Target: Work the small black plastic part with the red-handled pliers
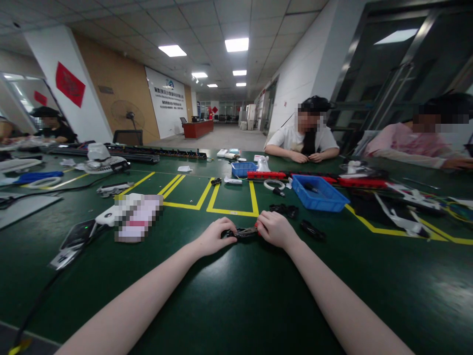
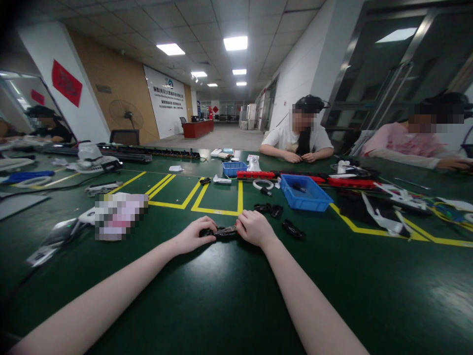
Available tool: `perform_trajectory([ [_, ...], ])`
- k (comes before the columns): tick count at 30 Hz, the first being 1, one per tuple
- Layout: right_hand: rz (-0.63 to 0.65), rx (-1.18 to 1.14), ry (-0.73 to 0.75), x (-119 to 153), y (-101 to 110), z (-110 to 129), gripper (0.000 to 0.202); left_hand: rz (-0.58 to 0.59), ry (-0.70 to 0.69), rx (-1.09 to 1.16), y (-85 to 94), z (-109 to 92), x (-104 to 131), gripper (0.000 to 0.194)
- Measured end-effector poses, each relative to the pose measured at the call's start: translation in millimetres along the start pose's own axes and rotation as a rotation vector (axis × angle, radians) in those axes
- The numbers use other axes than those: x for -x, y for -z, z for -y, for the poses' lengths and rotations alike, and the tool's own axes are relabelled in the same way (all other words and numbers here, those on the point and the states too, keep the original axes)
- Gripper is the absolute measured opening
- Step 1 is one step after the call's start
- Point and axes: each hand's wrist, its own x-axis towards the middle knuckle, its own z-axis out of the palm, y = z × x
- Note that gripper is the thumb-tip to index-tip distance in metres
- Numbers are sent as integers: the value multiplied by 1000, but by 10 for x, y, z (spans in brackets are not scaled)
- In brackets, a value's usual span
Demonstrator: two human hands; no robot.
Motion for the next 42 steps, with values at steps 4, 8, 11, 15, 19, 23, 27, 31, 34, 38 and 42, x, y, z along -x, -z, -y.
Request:
perform_trajectory([
  [4,-7,3,-5,-1,-4,2,27,-2,9,-11,-5,-10,0,11],
  [8,-20,11,-21,2,-17,-1,27,1,8,-23,-13,-2,-2,12],
  [11,-31,17,-34,6,-25,-6,28,1,11,-29,-18,9,-5,12],
  [15,-33,20,-41,12,-32,-11,28,12,13,-34,-16,11,-9,12],
  [19,-25,14,-38,15,-27,-24,27,13,14,-25,-11,4,-7,12],
  [23,-18,11,-38,14,-11,-41,27,14,23,-9,-8,-5,0,12],
  [27,-14,10,-41,12,0,-41,28,5,17,-16,-7,-31,4,11],
  [31,-8,8,-42,11,-2,-28,28,-11,-5,-48,-5,-54,3,10],
  [34,-2,5,-43,6,-9,-17,27,-12,3,-46,-5,-55,0,11],
  [38,7,4,-44,-2,-18,-4,25,-10,1,-42,-9,-44,1,12],
  [42,20,2,-51,-4,-25,1,24,-14,2,-42,-22,-31,9,12],
])
